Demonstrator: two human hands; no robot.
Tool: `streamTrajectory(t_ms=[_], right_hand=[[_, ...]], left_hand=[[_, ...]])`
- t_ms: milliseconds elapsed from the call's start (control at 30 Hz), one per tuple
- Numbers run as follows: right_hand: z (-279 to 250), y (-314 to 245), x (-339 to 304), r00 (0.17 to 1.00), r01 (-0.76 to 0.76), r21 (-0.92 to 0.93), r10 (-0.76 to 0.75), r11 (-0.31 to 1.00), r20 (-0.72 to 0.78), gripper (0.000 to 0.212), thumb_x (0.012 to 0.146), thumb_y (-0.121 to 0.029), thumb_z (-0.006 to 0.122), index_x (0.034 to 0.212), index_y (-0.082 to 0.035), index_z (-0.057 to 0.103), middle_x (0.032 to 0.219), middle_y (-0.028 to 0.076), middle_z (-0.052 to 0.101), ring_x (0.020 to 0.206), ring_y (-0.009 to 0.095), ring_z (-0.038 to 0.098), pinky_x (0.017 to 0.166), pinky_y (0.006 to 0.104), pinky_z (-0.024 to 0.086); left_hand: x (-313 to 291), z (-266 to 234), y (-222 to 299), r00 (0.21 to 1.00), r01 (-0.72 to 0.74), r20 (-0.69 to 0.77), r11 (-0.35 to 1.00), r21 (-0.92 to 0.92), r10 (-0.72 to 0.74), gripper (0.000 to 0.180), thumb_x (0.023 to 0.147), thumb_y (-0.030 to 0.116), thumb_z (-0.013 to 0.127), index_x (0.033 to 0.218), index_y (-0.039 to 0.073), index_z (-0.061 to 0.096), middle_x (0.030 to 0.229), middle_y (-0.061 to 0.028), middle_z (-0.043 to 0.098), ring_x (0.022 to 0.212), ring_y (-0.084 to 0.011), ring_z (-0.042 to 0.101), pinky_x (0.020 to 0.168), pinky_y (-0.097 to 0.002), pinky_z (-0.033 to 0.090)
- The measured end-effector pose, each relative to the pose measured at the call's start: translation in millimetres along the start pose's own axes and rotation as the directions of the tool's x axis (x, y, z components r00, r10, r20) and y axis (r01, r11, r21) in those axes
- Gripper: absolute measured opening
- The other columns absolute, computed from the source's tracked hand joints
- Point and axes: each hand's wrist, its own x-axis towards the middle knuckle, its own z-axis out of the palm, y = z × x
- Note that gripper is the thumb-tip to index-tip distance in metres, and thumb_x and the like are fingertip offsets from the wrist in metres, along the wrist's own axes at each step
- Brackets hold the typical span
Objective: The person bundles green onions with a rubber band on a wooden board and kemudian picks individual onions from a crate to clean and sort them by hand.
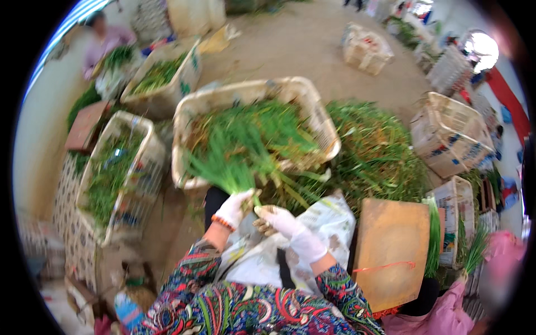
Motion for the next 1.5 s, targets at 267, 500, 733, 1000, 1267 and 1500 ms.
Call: streamTrajectory(t_ms=[267, 500, 733, 1000, 1267, 1500], right_hand=[[22, 11, 20, 0.973, 0.023, 0.055, -0.010, 0.998, -0.232, 0.022, 0.087, -0.022, 0.048, 0.077, -0.003, 0.054, 0.046, 0.001, 0.046, 0.031, 0.009, 0.038, 0.029, 0.0221, 0.033], [40, 27, 35, 0.938, 0.109, -0.732, -0.312, 0.672, -0.147, 0.023, 0.085, -0.022, 0.048, 0.090, 0.000, 0.052, 0.059, 0.008, 0.058, 0.044, 0.013, 0.054, 0.040, 0.0271, 0.044], [29, -40, 3, 0.980, -0.021, -0.698, 0.152, 0.716, 0.127, 0.043, 0.086, -0.038, 0.046, 0.082, 0.003, 0.059, 0.062, 0.011, 0.061, 0.052, 0.018, 0.059, 0.051, 0.0273, 0.048], [46, -12, 91, 0.996, 0.085, 0.055, -0.087, 0.995, 0.021, 0.041, 0.075, -0.032, 0.065, 0.098, 0.002, 0.058, 0.089, 0.008, 0.061, 0.073, 0.016, 0.057, 0.067, 0.0280, 0.045], [27, -51, 150, 0.968, 0.170, 0.060, -0.155, 0.984, -0.197, 0.035, 0.078, -0.026, 0.059, 0.093, 0.006, 0.058, 0.083, 0.012, 0.062, 0.069, 0.022, 0.058, 0.066, 0.0324, 0.046], [-54, -111, 167, 0.923, 0.357, 0.680, -0.130, 0.640, -0.362, 0.060, 0.084, -0.047, 0.044, 0.119, 0.000, 0.034, 0.114, 0.021, 0.043, 0.087, 0.031, 0.051, 0.072, 0.0468, 0.044]], left_hand=[[-34, -36, 3, 0.981, 0.147, 0.136, 0.989, -0.030, -0.142, 0.025, 0.084, 0.011, 0.048, 0.107, -0.001, 0.052, 0.103, -0.0077, 0.059, 0.073, -0.0078, 0.054, 0.059, -0.0178, 0.042], [-35, -30, -9, 0.960, 0.195, 0.216, 0.978, -0.072, -0.176, 0.027, 0.087, 0.014, 0.044, 0.110, 0.001, 0.051, 0.102, -0.0085, 0.058, 0.086, -0.0197, 0.057, 0.075, -0.0359, 0.047], [-47, -48, -7, 0.941, 0.260, 0.259, 0.954, -0.147, -0.216, 0.025, 0.085, 0.013, 0.048, 0.105, 0.000, 0.051, 0.095, -0.0098, 0.059, 0.086, -0.0226, 0.058, 0.073, -0.0345, 0.048], [-97, -32, 12, 0.925, 0.212, 0.333, 0.976, -0.045, -0.186, 0.032, 0.086, 0.017, 0.048, 0.112, -0.003, 0.047, 0.089, -0.0049, 0.057, 0.067, -0.0088, 0.051, 0.062, -0.0198, 0.043], [-173, -56, 27, 0.830, 0.357, 0.402, 0.922, 0.148, -0.386, 0.059, 0.078, 0.023, 0.058, 0.127, 0.002, 0.034, 0.071, -0.0025, 0.049, 0.066, -0.0103, 0.050, 0.064, -0.0251, 0.045], [-199, -83, 49, 0.904, 0.062, 0.406, 0.981, 0.183, -0.133, 0.047, 0.068, 0.021, 0.066, 0.107, -0.002, 0.052, 0.064, -0.0081, 0.050, 0.054, -0.0164, 0.045, 0.051, -0.0280, 0.035]])
